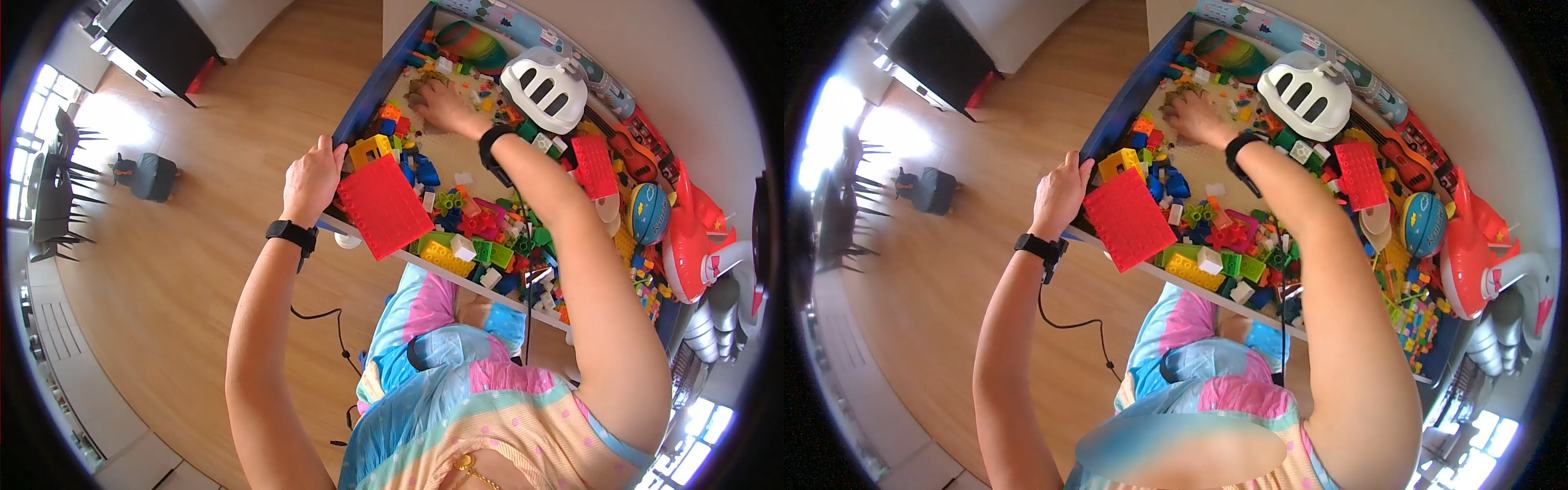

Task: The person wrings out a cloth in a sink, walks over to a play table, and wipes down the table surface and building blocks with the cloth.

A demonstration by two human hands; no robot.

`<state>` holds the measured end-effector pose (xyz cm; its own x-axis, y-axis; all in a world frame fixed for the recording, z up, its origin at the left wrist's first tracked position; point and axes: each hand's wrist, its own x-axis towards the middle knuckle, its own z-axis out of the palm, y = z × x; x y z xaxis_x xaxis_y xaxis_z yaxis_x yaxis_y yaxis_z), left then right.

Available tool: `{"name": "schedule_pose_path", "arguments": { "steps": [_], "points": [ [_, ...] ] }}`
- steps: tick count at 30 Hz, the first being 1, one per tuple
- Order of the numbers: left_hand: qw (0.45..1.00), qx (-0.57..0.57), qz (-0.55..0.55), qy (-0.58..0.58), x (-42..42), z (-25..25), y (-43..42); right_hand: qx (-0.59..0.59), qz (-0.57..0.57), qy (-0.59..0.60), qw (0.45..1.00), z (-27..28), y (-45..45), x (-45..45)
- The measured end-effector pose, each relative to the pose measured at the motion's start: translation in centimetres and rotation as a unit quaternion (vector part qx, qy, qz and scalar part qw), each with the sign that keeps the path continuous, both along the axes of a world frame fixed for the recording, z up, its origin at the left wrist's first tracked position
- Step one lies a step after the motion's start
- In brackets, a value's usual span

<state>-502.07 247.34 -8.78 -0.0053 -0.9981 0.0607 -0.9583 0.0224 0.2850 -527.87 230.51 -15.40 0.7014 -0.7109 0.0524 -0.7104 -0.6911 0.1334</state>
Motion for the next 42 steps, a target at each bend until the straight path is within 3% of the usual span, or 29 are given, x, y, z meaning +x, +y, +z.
{"name": "schedule_pose_path", "arguments": {
  "steps": [1,2,5,6,9,12,16,20,24,36,39,42],
  "points": [
    [1.0,0.003,-0.001,0.0,0.0,0.0,0.2,0.002,0.065,0.061,0.996,0.7,0.2,-0.4],
    [1.0,0.007,-0.005,-0.001,-0.1,0.1,0.3,0.076,0.078,0.02,0.994,1.4,0.2,-0.7],
    [1.0,-0.011,-0.009,0.005,-0.1,0.1,0.3,0.06,0.102,-0.059,0.991,1.6,0.2,-2.4],
    [1.0,-0.021,-0.01,0.006,0.0,0.0,0.2,0.11,0.088,-0.012,0.99,2.1,-0.4,-2.4],
    [1.0,-0.021,-0.005,0.007,0.0,-0.3,0.0,0.173,0.013,-0.024,0.985,2.2,-1.4,-1.8],
    [1.0,-0.019,-0.007,-0.004,0.0,-0.3,0.0,0.171,-0.006,-0.056,0.984,1.4,-1.4,-1.4],
    [1.0,-0.014,-0.01,0.011,0.1,-0.4,0.1,0.077,-0.012,-0.106,0.991,-0.2,0.0,-1.5],
    [1.0,-0.018,-0.011,-0.016,0.1,-0.4,0.1,0.095,0.011,-0.081,0.992,3.3,5.5,-2.3],
    [0.999,-0.027,-0.014,-0.026,0.2,-0.4,0.2,0.132,0.046,-0.122,0.983,2.9,8.6,-5.0],
    [0.999,-0.044,-0.02,0.0,0.7,-1.1,0.3,0.243,-0.108,0.01,0.964,5.4,14.6,-12.0],
    [0.998,-0.054,-0.025,0.002,0.7,-1.3,0.1,0.203,-0.101,-0.012,0.974,3.6,13.8,-12.0],
    [1.0,-0.025,-0.012,0.001,0.3,-0.3,0.4,0.133,-0.146,-0.108,0.974,2.9,13.2,-11.2]
  ]
}}
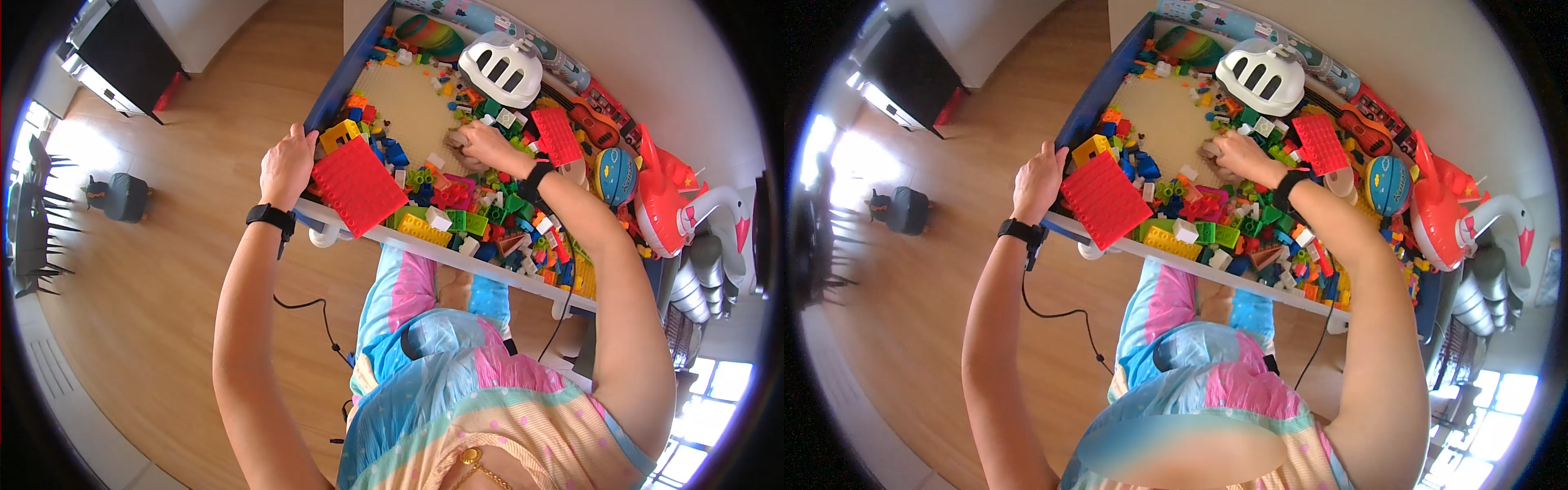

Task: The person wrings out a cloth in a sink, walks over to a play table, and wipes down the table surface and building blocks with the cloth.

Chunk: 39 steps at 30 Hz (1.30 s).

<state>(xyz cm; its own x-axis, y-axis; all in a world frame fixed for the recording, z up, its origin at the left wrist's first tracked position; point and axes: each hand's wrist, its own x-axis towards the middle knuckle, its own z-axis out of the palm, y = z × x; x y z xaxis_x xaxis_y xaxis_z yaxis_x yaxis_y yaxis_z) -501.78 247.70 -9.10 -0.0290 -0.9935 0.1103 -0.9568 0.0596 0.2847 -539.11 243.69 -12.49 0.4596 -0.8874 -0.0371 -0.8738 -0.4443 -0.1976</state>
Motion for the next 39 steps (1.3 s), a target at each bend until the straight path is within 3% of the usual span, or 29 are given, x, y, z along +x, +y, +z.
{"name": "schedule_pose_path", "arguments": {
  "steps": [4,7,11,16,19,24,39],
  "points": [
    [1.0,0.003,-0.002,-0.014,-0.2,0.1,0.0,-0.107,-0.017,-0.011,0.994,-1.4,-2.9,1.5],
    [1.0,0.004,-0.001,-0.016,-0.3,0.1,0.0,-0.195,0.033,0.013,0.98,-2.1,-5.9,2.9],
    [0.999,0.009,0.003,-0.031,-0.3,0.2,-0.1,-0.164,-0.051,0.03,0.985,-2.7,-10.7,4.3],
    [1.0,0.002,0.001,-0.022,-0.2,-0.1,-0.5,-0.233,-0.028,0.05,0.971,-4.2,-15.4,4.9],
    [1.0,0.005,-0.002,-0.031,-0.2,-0.3,-0.3,-0.192,-0.074,0.006,0.979,-3.0,-15.7,6.1],
    [0.999,0.015,0.002,-0.048,-0.3,0.0,-0.5,-0.139,0.035,0.004,0.99,-2.9,-13.8,4.7],
    [1.0,-0.01,-0.002,-0.026,0.0,-0.4,-0.1,0.152,0.089,0.047,0.983,3.1,-1.5,1.8]
  ]
}}
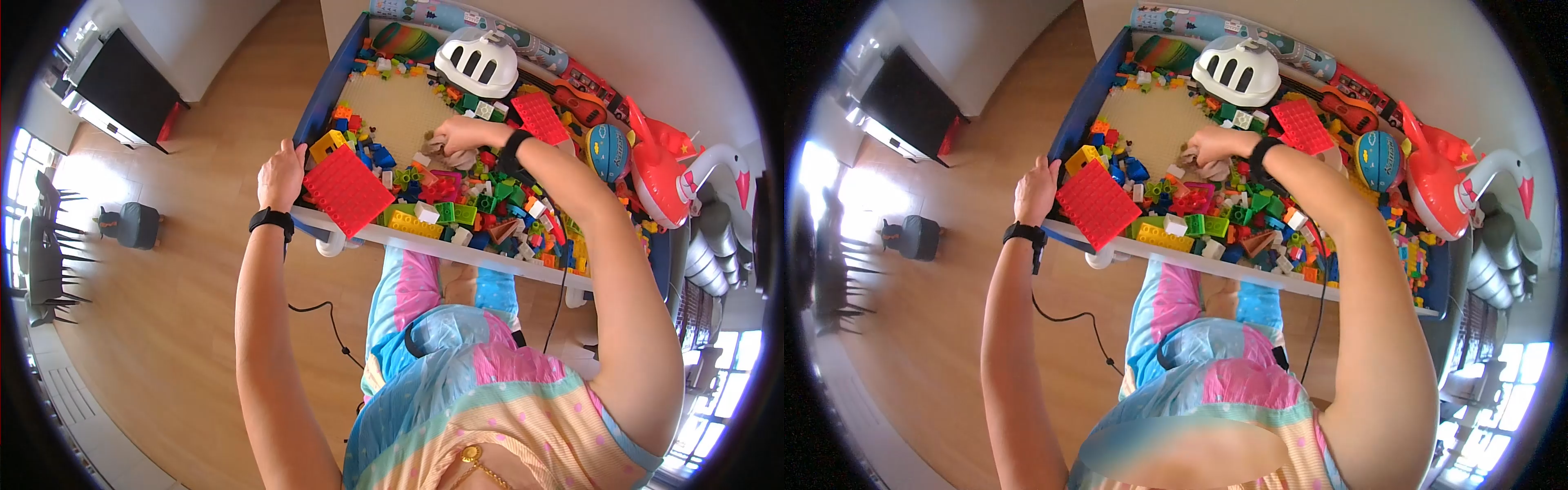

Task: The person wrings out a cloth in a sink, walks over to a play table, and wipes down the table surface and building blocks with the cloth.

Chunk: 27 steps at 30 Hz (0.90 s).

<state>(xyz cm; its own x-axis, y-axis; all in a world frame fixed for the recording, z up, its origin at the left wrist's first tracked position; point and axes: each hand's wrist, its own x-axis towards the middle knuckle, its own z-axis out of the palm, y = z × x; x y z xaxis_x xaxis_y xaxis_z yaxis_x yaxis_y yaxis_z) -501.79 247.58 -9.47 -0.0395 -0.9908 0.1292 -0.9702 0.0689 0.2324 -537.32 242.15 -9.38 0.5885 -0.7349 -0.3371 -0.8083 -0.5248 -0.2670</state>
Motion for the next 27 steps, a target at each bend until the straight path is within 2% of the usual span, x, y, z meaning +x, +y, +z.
{"name": "schedule_pose_path", "arguments": {
  "steps": [1,3,4,6,7,10,13,17,20,24,27],
  "points": [
    [1.0,0.0,0.001,0.0,0.0,0.1,0.0,0.073,-0.042,0.01,0.996,1.8,0.7,-0.4],
    [1.0,0.0,0.002,-0.006,0.2,0.0,-0.1,0.132,-0.181,-0.225,0.948,3.1,2.7,-2.0],
    [1.0,0.003,0.0,-0.01,0.2,-0.2,-0.1,0.159,-0.249,-0.337,0.894,3.5,4.0,-3.2],
    [1.0,0.004,-0.001,-0.004,0.2,-0.3,-0.3,0.155,-0.295,-0.414,0.847,6.1,6.4,-5.1],
    [1.0,0.001,0.0,-0.007,0.2,-0.2,-0.1,0.137,-0.354,-0.455,0.806,6.5,7.7,-6.1],
    [1.0,-0.005,0.002,-0.017,0.1,-0.2,-0.2,0.141,-0.408,-0.49,0.757,8.0,11.3,-9.2],
    [0.999,-0.019,-0.006,-0.032,0.3,-0.7,-0.3,0.122,-0.452,-0.469,0.749,7.8,14.1,-11.7],
    [0.999,-0.005,0.001,-0.041,0.1,-0.5,-0.3,0.151,-0.469,-0.515,0.701,6.5,16.9,-13.1],
    [0.999,-0.019,0.004,-0.04,-0.1,-0.5,-0.2,0.164,-0.466,-0.509,0.705,6.4,18.3,-13.4],
    [0.999,-0.009,0.002,-0.051,-0.2,-0.3,-0.2,0.138,-0.433,-0.402,0.795,6.3,19.5,-14.1],
    [0.998,-0.011,-0.003,-0.06,-0.2,-0.6,-0.4,0.114,-0.439,-0.363,0.814,6.3,20.1,-14.9]
  ]
}}
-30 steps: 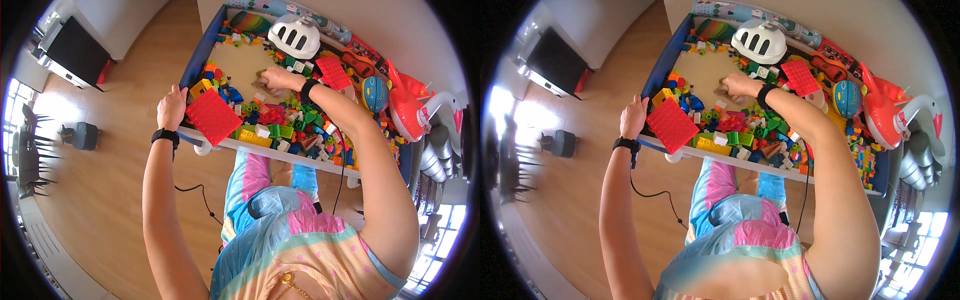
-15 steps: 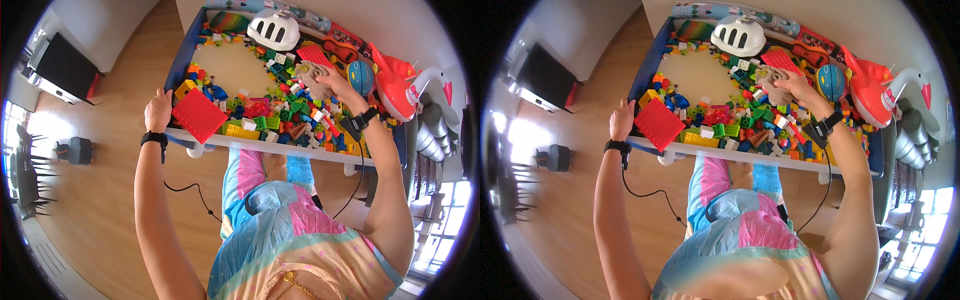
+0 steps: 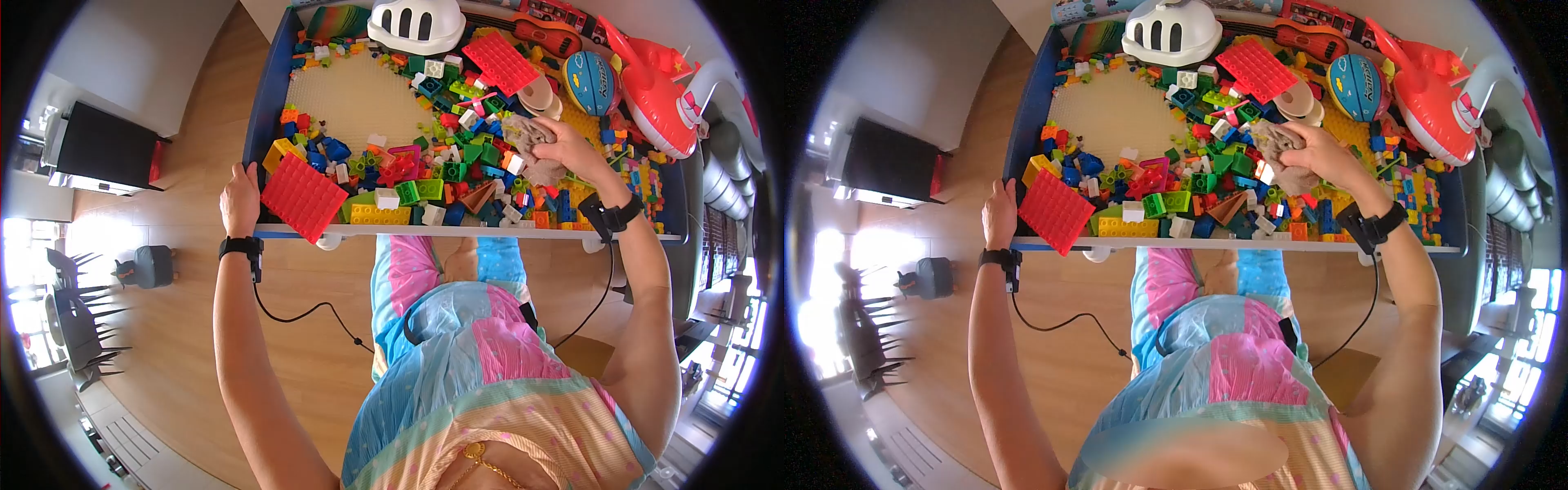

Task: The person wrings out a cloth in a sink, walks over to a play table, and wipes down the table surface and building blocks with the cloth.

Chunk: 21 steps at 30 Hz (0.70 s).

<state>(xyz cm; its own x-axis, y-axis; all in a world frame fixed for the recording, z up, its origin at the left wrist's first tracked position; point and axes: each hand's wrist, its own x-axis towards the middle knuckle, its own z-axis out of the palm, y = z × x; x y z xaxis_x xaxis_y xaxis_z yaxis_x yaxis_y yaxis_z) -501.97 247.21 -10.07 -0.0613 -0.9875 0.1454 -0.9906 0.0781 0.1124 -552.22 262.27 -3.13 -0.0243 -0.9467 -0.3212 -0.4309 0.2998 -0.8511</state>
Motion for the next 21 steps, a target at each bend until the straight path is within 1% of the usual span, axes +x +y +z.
{"name": "schedule_pose_path", "arguments": {
  "steps": [1,4,7,8,9,10,11,14,17,20,21],
  "points": [
    [1.0,-0.004,0.0,-0.002,0.1,-0.2,-0.1,-0.003,-0.005,0.018,1.0,-0.1,0.1,-0.3],
    [1.0,-0.009,-0.005,-0.008,0.3,-0.5,-0.3,-0.025,-0.016,-0.027,0.999,-0.4,-0.3,-0.8],
    [1.0,-0.014,-0.006,-0.015,0.3,-0.7,-0.3,-0.01,0.027,-0.011,1.0,0.7,-1.4,0.8],
    [1.0,-0.015,-0.007,-0.017,0.2,-0.6,-0.3,0.003,0.059,-0.044,0.997,0.8,-2.1,1.4],
    [1.0,-0.014,-0.008,-0.02,0.2,-0.6,-0.3,-0.059,0.105,0.035,0.992,0.3,-3.0,1.7],
    [1.0,-0.013,-0.008,-0.022,0.1,-0.5,-0.3,-0.12,0.151,0.113,0.975,-0.3,-4.2,2.0],
    [1.0,-0.012,-0.008,-0.023,0.0,-0.4,-0.3,-0.18,0.195,0.189,0.945,-0.7,-5.4,2.4],
    [1.0,-0.012,-0.018,-0.012,0.2,-0.5,-0.3,-0.226,0.26,0.253,0.904,-1.3,-9.2,5.6],
    [1.0,-0.003,-0.014,-0.003,0.2,-0.4,-0.3,-0.178,0.33,0.28,0.883,-2.1,-13.3,10.1],
    [1.0,0.008,-0.003,-0.009,0.2,-0.4,-0.4,-0.267,0.355,0.369,0.816,-5.6,-16.7,13.3],
    [1.0,0.014,0.004,-0.01,0.2,-0.4,-0.4,-0.275,0.335,0.383,0.816,-7.0,-17.8,14.0]
  ]
}}
